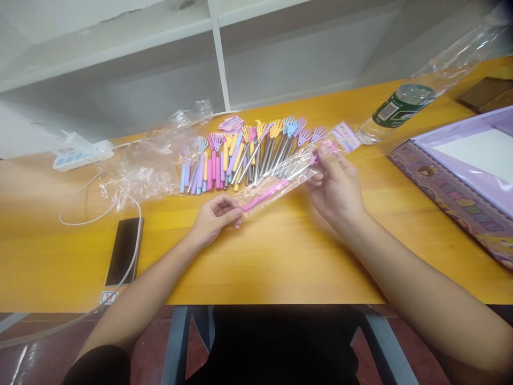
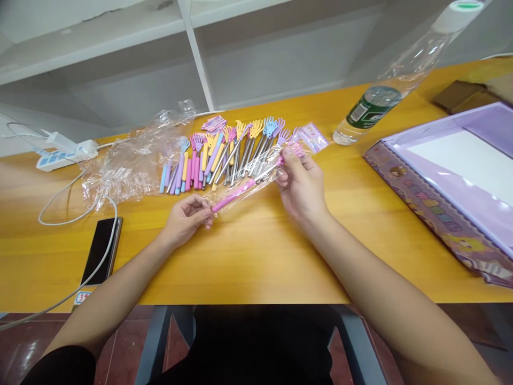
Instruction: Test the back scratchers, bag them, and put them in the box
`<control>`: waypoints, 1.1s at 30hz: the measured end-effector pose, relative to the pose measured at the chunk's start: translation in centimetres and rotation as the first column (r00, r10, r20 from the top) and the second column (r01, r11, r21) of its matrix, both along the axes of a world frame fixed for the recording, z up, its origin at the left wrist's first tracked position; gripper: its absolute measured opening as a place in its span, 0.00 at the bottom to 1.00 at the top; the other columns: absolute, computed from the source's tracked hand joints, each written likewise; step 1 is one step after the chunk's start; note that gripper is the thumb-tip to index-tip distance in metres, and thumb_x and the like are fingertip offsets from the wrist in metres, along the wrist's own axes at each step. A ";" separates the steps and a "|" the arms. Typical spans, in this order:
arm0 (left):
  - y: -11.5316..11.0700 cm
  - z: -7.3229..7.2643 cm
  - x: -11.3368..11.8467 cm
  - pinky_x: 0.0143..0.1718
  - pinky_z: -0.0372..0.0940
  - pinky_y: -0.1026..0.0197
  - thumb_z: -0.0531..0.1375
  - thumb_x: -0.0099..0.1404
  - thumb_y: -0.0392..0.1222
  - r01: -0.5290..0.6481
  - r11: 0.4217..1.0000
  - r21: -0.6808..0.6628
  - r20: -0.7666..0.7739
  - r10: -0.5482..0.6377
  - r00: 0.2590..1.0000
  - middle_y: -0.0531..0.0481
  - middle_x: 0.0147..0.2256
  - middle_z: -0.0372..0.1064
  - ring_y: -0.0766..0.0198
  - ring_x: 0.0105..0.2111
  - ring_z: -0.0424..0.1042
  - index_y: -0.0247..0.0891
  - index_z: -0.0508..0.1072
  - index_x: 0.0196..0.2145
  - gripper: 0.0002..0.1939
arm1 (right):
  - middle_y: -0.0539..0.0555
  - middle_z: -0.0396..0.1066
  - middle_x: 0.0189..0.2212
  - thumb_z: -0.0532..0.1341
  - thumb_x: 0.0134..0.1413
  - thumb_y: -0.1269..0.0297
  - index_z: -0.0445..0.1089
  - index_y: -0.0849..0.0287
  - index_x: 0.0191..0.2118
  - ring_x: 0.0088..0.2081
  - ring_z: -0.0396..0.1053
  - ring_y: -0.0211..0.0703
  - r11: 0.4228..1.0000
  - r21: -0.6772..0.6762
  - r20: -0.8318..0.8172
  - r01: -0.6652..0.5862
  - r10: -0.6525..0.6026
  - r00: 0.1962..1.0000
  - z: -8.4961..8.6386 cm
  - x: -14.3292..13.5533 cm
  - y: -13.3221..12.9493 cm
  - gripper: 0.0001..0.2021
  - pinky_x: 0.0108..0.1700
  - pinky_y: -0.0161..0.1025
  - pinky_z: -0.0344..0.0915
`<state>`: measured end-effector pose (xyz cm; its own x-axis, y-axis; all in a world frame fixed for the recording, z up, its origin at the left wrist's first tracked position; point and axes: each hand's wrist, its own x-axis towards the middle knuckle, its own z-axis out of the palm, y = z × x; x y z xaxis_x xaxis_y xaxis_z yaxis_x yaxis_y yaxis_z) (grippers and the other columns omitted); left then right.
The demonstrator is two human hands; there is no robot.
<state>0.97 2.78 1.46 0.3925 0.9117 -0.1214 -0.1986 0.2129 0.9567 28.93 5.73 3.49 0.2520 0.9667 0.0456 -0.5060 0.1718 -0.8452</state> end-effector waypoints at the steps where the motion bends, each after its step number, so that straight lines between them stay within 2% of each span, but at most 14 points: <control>1: 0.1 -0.2 0.0 0.29 0.73 0.66 0.77 0.62 0.45 -0.024 1.000 0.000 -0.020 0.023 1.000 0.52 0.29 0.77 0.68 0.27 0.77 0.36 0.73 0.36 0.17 | 0.46 0.64 0.28 0.79 0.52 0.54 0.69 0.56 0.34 0.23 0.57 0.28 0.999 0.011 0.020 0.033 -0.033 0.999 0.0 -0.1 -0.1 0.19 0.21 0.28 0.58; 5: 0.2 -0.6 0.1 0.28 0.72 0.67 0.77 0.61 0.49 -0.092 0.996 -0.008 -0.076 0.091 0.993 0.53 0.28 0.75 0.68 0.26 0.75 0.36 0.73 0.37 0.20 | 0.46 0.66 0.27 0.80 0.48 0.49 0.69 0.55 0.34 0.23 0.61 0.31 0.992 0.054 0.157 0.114 -0.121 0.980 0.1 -1.0 -0.8 0.23 0.21 0.31 0.60; 8: 0.3 -0.5 0.3 0.27 0.70 0.67 0.77 0.59 0.51 -0.168 0.986 -0.019 -0.074 0.166 0.983 0.55 0.28 0.74 0.69 0.25 0.74 0.37 0.71 0.36 0.22 | 0.46 0.68 0.28 0.79 0.50 0.47 0.68 0.55 0.36 0.23 0.64 0.32 0.990 0.081 0.240 0.118 -0.134 0.962 -0.2 -1.7 -1.3 0.24 0.22 0.32 0.63; 11: 0.2 -0.1 0.4 0.24 0.66 0.69 0.78 0.56 0.52 -0.260 0.965 -0.020 -0.080 0.257 0.963 0.56 0.26 0.72 0.70 0.24 0.72 0.37 0.69 0.34 0.25 | 0.46 0.69 0.27 0.77 0.53 0.46 0.68 0.56 0.37 0.23 0.67 0.33 0.990 0.097 0.264 0.106 -0.128 0.956 -0.9 -2.2 -1.5 0.23 0.25 0.33 0.68; 15: 0.1 0.1 0.3 0.22 0.62 0.69 0.76 0.60 0.54 -0.328 0.944 0.022 -0.115 0.329 0.937 0.57 0.23 0.68 0.71 0.21 0.67 0.38 0.68 0.32 0.24 | 0.47 0.70 0.27 0.78 0.52 0.48 0.69 0.57 0.36 0.26 0.71 0.36 0.992 0.068 0.229 0.103 -0.116 0.967 -1.7 -2.8 -1.7 0.22 0.30 0.35 0.74; 18: 0.3 0.3 0.2 0.24 0.64 0.68 0.76 0.60 0.55 -0.302 0.953 0.015 -0.107 0.302 0.947 0.56 0.24 0.68 0.71 0.23 0.67 0.38 0.69 0.31 0.24 | 0.47 0.71 0.28 0.81 0.48 0.51 0.71 0.57 0.36 0.27 0.71 0.35 0.996 0.021 0.135 0.081 -0.083 0.987 -1.3 -3.2 -1.9 0.22 0.30 0.34 0.74; 23: 0.9 0.6 0.3 0.32 0.70 0.64 0.72 0.63 0.59 -0.243 0.966 -0.087 0.073 0.249 0.966 0.54 0.28 0.68 0.67 0.29 0.72 0.37 0.71 0.34 0.23 | 0.47 0.70 0.29 0.82 0.43 0.55 0.72 0.57 0.33 0.26 0.69 0.31 0.998 -0.028 0.007 0.055 -0.055 0.998 -0.5 -3.0 -1.5 0.21 0.27 0.30 0.71; 26: 1.0 0.6 0.3 0.29 0.68 0.66 0.76 0.59 0.49 -0.226 0.970 -0.094 0.096 0.235 0.967 0.56 0.28 0.68 0.69 0.27 0.71 0.38 0.70 0.38 0.21 | 0.47 0.70 0.29 0.81 0.45 0.56 0.71 0.57 0.32 0.27 0.68 0.31 0.997 -0.074 -0.015 0.036 -0.037 0.999 -0.5 -2.5 -1.1 0.20 0.28 0.28 0.71; 28: 0.9 0.5 0.3 0.26 0.65 0.67 0.79 0.55 0.46 -0.229 0.971 -0.074 0.095 0.235 0.967 0.57 0.29 0.68 0.70 0.26 0.70 0.39 0.72 0.42 0.25 | 0.47 0.71 0.30 0.80 0.46 0.57 0.71 0.57 0.33 0.27 0.68 0.30 0.994 -0.106 -0.035 0.016 -0.020 0.999 -0.7 -2.3 -0.9 0.19 0.28 0.27 0.71; 33: 0.8 0.2 0.2 0.21 0.58 0.69 0.78 0.58 0.54 -0.201 0.976 -0.079 0.059 0.206 0.977 0.55 0.32 0.68 0.75 0.22 0.64 0.37 0.76 0.48 0.28 | 0.47 0.71 0.30 0.81 0.46 0.60 0.72 0.57 0.33 0.28 0.69 0.29 0.988 -0.151 -0.109 -0.036 0.019 0.994 -0.9 -2.5 -0.9 0.18 0.27 0.25 0.71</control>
